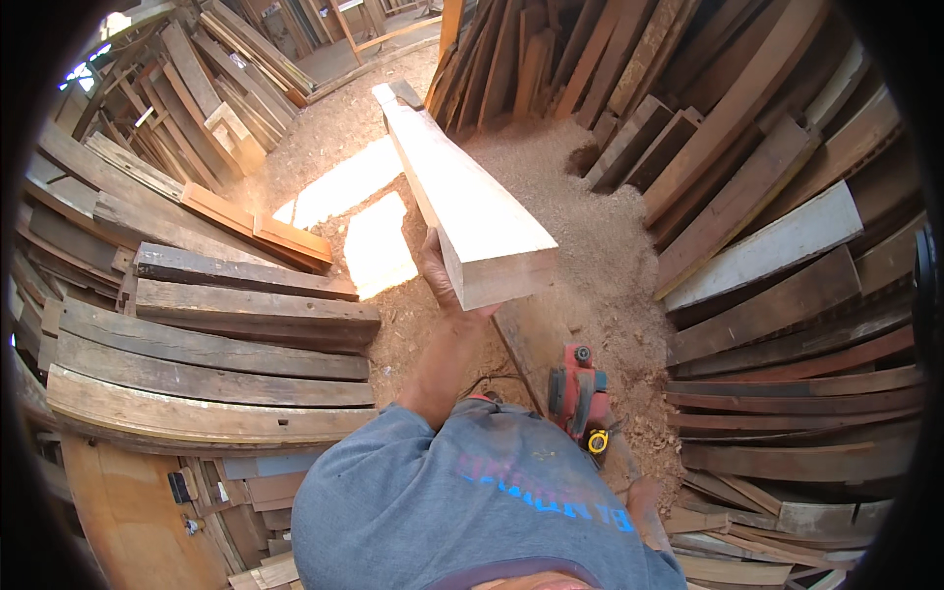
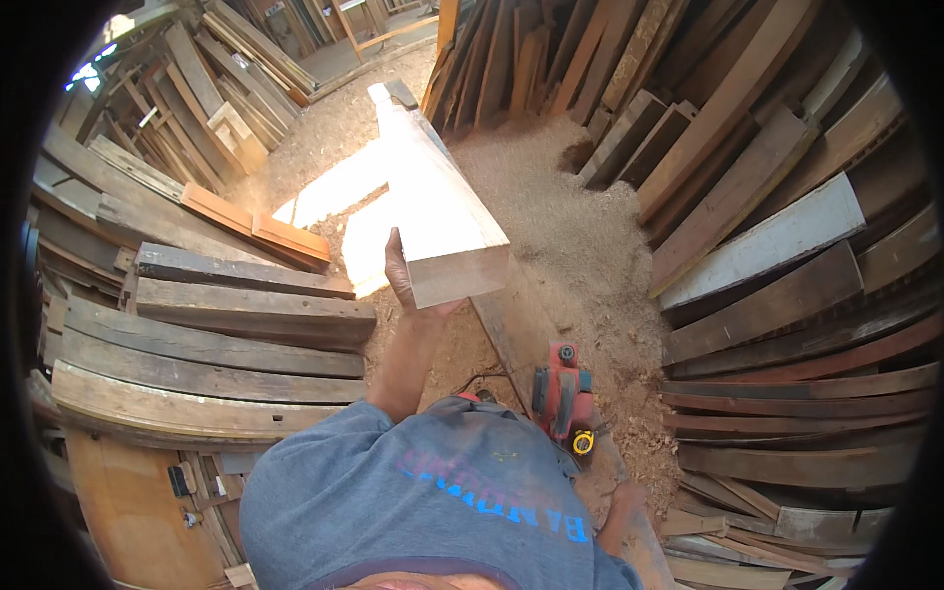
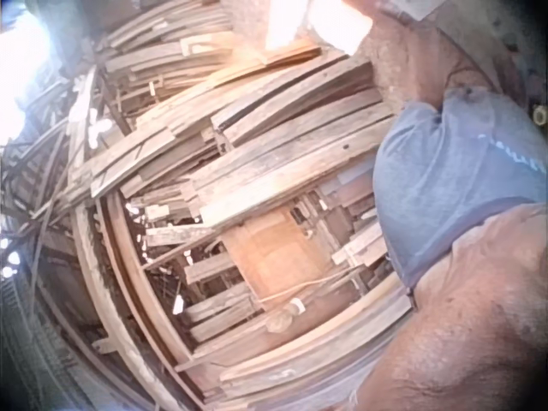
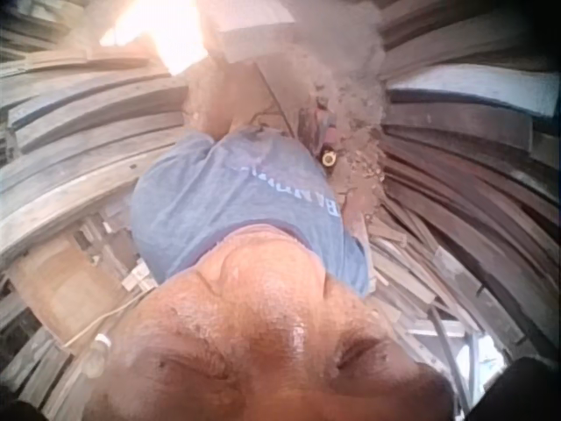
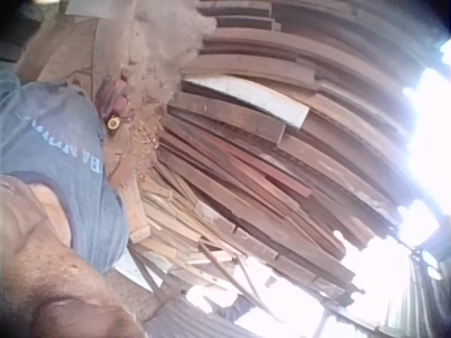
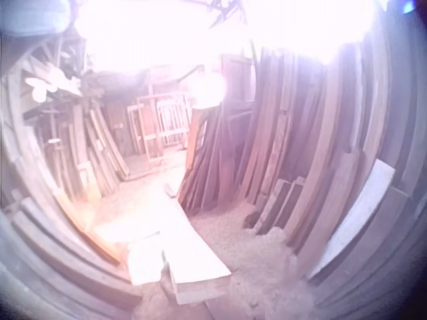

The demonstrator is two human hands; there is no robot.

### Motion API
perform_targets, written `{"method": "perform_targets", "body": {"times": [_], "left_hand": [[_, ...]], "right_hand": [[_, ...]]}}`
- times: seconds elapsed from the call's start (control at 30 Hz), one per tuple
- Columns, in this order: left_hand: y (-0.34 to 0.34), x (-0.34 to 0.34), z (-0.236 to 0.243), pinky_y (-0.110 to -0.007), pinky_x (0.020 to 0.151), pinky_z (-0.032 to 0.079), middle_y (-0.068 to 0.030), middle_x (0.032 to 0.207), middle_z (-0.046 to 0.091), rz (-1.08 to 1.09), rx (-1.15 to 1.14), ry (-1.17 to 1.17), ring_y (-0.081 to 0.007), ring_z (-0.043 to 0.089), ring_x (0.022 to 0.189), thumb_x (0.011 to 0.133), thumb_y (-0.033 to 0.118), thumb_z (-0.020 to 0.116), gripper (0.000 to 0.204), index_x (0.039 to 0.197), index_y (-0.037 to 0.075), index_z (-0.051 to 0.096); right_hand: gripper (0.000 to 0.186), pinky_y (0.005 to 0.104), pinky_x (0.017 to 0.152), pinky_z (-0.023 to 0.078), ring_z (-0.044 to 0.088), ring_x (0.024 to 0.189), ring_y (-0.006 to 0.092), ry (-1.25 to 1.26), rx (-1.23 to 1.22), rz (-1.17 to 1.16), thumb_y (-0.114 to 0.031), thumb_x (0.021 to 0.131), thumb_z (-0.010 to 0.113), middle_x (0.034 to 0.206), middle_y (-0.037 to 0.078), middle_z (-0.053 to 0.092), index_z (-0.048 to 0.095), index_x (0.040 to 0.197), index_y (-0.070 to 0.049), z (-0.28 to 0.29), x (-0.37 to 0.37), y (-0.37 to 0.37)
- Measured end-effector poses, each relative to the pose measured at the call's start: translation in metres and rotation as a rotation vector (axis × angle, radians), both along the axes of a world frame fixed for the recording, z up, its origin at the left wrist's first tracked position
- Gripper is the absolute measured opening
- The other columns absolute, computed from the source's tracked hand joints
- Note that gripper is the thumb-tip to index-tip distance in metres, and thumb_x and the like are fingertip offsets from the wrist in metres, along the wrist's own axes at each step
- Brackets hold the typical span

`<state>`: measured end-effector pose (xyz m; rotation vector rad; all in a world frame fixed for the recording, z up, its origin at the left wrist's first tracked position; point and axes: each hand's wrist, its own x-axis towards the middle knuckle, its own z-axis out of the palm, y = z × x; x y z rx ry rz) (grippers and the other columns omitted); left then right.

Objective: The person measures a wooden board with a tape measure and a square, uses a power planer to smooth the surface, and rearranges several large wooden planks within a storage area.

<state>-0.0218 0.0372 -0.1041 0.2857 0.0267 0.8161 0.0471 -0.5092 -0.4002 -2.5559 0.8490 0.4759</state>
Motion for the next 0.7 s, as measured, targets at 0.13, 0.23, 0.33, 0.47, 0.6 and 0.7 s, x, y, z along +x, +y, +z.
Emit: {"method": "perform_targets", "body": {"times": [0.13,0.23,0.33,0.47,0.6,0.7], "left_hand": [[-0.026,-0.025,0.018,-0.046,0.095,0.057,-0.0162,0.125,0.064,-0.084,0.030,0.179,-0.0287,0.068,0.107,0.096,0.045,0.054,0.060,0.137,0.001,0.051],[-0.039,-0.058,0.009,-0.045,0.092,0.059,-0.0179,0.118,0.065,-0.132,0.143,0.417,-0.0294,0.069,0.102,0.093,0.042,0.056,0.062,0.136,-0.003,0.050],[-0.040,-0.100,-0.011,-0.044,0.091,0.059,-0.0201,0.117,0.063,-0.194,0.175,0.565,-0.0300,0.068,0.103,0.090,0.039,0.056,0.066,0.138,-0.005,0.045],[-0.054,-0.154,-0.015,-0.041,0.087,0.059,-0.0189,0.113,0.062,-0.206,0.187,0.818,-0.0286,0.068,0.100,0.088,0.037,0.058,0.067,0.138,-0.005,0.044],[-0.069,-0.186,-0.027,-0.039,0.084,0.058,-0.0191,0.111,0.063,-0.266,0.059,0.796,-0.0274,0.067,0.099,0.088,0.039,0.059,0.065,0.134,-0.006,0.049],[-0.074,-0.187,-0.031,-0.038,0.082,0.059,-0.0177,0.109,0.065,-0.282,0.029,0.817,-0.0263,0.069,0.094,0.089,0.039,0.058,0.063,0.134,-0.005,0.050]], "right_hand": [[0.031,0.0464,0.079,0.049,0.065,0.086,0.0358,-0.652,0.503,0.009,-0.021,0.093,0.056,0.095,0.024,0.069,0.066,0.103,0.008,0.013,0.080,0.045],[0.024,0.0374,0.063,0.043,0.052,0.070,0.0167,-0.673,0.776,0.538,-0.019,0.095,0.057,0.076,0.004,0.055,0.059,0.086,0.003,0.102,0.124,0.146],[0.015,0.0332,0.067,0.045,0.051,0.073,0.0123,-0.637,0.995,0.794,-0.011,0.095,0.061,0.081,0.001,0.057,0.063,0.103,0.001,0.218,0.112,0.263],[0.010,0.0308,0.071,0.047,0.057,0.075,0.0140,-0.600,1.065,1.199,-0.006,0.092,0.066,0.080,0.004,0.062,0.067,0.101,-0.002,0.282,0.071,0.384],[0.011,0.0350,0.069,0.051,0.063,0.074,0.0176,-0.312,1.035,1.548,-0.005,0.090,0.069,0.082,0.008,0.069,0.069,0.101,-0.002,0.291,0.015,0.473],[0.011,0.0372,0.073,0.055,0.068,0.079,0.0208,-0.278,1.120,1.653,-0.003,0.091,0.067,0.088,0.012,0.074,0.069,0.101,-0.001,0.268,-0.012,0.502]]}}
